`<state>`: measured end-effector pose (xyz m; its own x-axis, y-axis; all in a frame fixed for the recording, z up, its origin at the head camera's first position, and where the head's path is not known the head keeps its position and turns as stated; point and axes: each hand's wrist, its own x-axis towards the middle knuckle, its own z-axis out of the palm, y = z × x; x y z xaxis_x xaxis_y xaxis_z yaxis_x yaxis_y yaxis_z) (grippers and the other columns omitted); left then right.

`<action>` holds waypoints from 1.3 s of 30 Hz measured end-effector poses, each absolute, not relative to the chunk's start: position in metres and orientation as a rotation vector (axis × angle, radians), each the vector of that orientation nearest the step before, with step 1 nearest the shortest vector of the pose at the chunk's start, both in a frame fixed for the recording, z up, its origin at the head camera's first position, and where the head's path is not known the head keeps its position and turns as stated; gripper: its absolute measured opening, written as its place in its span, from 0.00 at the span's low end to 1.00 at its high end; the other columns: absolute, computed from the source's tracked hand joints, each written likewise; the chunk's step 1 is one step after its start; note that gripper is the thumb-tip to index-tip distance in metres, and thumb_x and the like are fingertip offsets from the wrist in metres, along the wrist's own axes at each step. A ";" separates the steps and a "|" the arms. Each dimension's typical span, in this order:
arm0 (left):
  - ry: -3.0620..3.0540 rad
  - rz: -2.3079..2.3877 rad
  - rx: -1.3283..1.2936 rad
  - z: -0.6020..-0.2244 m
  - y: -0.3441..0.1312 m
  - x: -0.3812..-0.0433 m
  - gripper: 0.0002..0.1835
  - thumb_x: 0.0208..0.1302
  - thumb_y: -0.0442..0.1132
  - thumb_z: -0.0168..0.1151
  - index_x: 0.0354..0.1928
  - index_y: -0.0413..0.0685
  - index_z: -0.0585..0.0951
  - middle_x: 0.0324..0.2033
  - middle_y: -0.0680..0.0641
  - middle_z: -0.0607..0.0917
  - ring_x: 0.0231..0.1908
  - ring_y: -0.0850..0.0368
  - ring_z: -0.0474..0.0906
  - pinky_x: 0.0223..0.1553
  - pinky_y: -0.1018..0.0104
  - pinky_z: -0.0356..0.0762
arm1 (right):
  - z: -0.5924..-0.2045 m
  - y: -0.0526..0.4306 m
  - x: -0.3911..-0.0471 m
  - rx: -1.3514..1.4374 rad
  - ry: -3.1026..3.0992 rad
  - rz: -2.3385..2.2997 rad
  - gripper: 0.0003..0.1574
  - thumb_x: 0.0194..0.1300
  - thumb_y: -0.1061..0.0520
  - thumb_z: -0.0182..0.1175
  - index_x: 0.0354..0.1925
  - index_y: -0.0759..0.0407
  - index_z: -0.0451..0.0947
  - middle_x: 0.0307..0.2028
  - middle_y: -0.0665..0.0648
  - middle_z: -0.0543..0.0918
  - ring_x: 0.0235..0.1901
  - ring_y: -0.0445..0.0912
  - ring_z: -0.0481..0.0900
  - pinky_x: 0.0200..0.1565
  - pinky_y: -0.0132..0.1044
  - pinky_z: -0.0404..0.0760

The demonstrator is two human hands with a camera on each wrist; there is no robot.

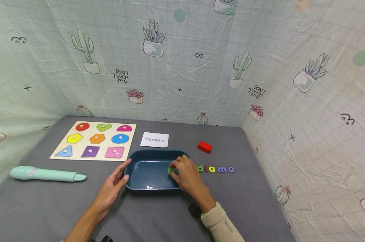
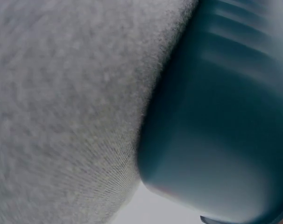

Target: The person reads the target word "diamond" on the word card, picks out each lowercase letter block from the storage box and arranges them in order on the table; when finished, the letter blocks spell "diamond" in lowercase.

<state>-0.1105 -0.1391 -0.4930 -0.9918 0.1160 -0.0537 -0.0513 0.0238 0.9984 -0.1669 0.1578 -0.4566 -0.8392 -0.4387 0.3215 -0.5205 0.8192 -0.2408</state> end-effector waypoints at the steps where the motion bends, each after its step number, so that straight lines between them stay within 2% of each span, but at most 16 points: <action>1: 2.157 2.115 0.066 -0.493 -0.139 -0.111 0.30 0.84 0.44 0.54 0.82 0.67 0.62 0.84 0.56 0.56 0.86 0.49 0.43 0.85 0.35 0.39 | -0.456 0.159 -0.167 0.739 -2.744 0.468 0.16 0.57 0.53 0.83 0.44 0.51 0.91 0.40 0.49 0.86 0.42 0.42 0.75 0.41 0.34 0.81; 12: 2.166 2.113 0.054 -0.494 -0.139 -0.111 0.31 0.83 0.48 0.56 0.82 0.68 0.62 0.84 0.56 0.56 0.86 0.48 0.43 0.85 0.36 0.40 | -0.451 0.169 -0.164 0.731 -2.656 0.567 0.17 0.55 0.56 0.84 0.43 0.52 0.91 0.39 0.53 0.87 0.40 0.43 0.75 0.37 0.34 0.79; 19: 2.168 2.117 0.061 -0.494 -0.139 -0.111 0.31 0.83 0.46 0.55 0.82 0.68 0.62 0.84 0.56 0.56 0.86 0.48 0.43 0.85 0.36 0.40 | -0.442 0.178 -0.161 0.664 -2.608 0.569 0.18 0.53 0.56 0.85 0.43 0.52 0.91 0.40 0.51 0.87 0.42 0.44 0.77 0.39 0.36 0.82; 25: 2.171 2.109 0.053 -0.493 -0.139 -0.111 0.31 0.83 0.49 0.56 0.82 0.68 0.61 0.85 0.56 0.56 0.86 0.48 0.43 0.85 0.36 0.39 | -0.436 0.189 -0.159 0.648 -2.562 0.573 0.19 0.52 0.57 0.85 0.42 0.53 0.91 0.39 0.52 0.87 0.38 0.43 0.75 0.34 0.33 0.78; 32: 2.170 2.107 0.046 -0.492 -0.139 -0.112 0.30 0.84 0.45 0.54 0.82 0.68 0.62 0.85 0.56 0.56 0.86 0.48 0.43 0.85 0.36 0.38 | -0.429 0.200 -0.158 0.609 -2.543 0.607 0.18 0.53 0.58 0.85 0.42 0.54 0.91 0.39 0.52 0.88 0.40 0.45 0.78 0.36 0.36 0.82; 39: 2.165 2.103 0.036 -0.492 -0.138 -0.111 0.30 0.84 0.42 0.53 0.82 0.68 0.62 0.85 0.56 0.55 0.86 0.48 0.42 0.85 0.36 0.38 | -0.428 0.213 -0.157 0.580 -2.529 0.607 0.18 0.53 0.57 0.85 0.43 0.54 0.91 0.39 0.52 0.88 0.40 0.45 0.78 0.36 0.37 0.81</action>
